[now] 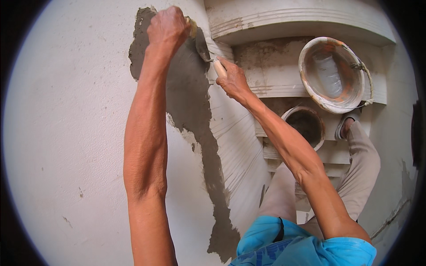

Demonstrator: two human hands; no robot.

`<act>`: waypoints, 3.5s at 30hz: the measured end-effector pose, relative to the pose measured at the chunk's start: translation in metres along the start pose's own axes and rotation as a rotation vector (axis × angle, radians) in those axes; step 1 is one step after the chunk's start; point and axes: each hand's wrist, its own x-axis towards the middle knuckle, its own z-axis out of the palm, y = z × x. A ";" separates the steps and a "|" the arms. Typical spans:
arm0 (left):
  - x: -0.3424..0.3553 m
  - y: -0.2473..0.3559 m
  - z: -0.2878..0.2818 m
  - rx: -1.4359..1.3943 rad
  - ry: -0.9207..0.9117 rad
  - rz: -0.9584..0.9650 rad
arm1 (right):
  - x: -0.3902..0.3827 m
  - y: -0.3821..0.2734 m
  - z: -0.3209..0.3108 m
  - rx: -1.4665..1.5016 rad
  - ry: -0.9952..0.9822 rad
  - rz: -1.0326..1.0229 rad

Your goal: The person applies wet plaster to a vertical wall using a trowel and a brush. They repeatedly scoop plaster from a bucket, spread it on the wall, and smooth the surface while standing on a spiral staircase.

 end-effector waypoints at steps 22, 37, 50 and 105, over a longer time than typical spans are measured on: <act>-0.034 -0.036 -0.097 -0.169 0.114 -0.158 | 0.004 -0.011 -0.004 -0.050 0.022 -0.243; -0.037 -0.047 -0.112 -0.337 0.338 -0.193 | 0.015 -0.028 -0.010 -0.141 0.024 -0.268; -0.156 0.012 -0.105 -1.273 0.581 -0.558 | -0.039 -0.033 -0.015 -0.266 -0.038 -0.263; -0.319 0.057 -0.101 -1.275 0.622 -0.809 | -0.033 -0.022 -0.009 -0.608 -0.086 -0.071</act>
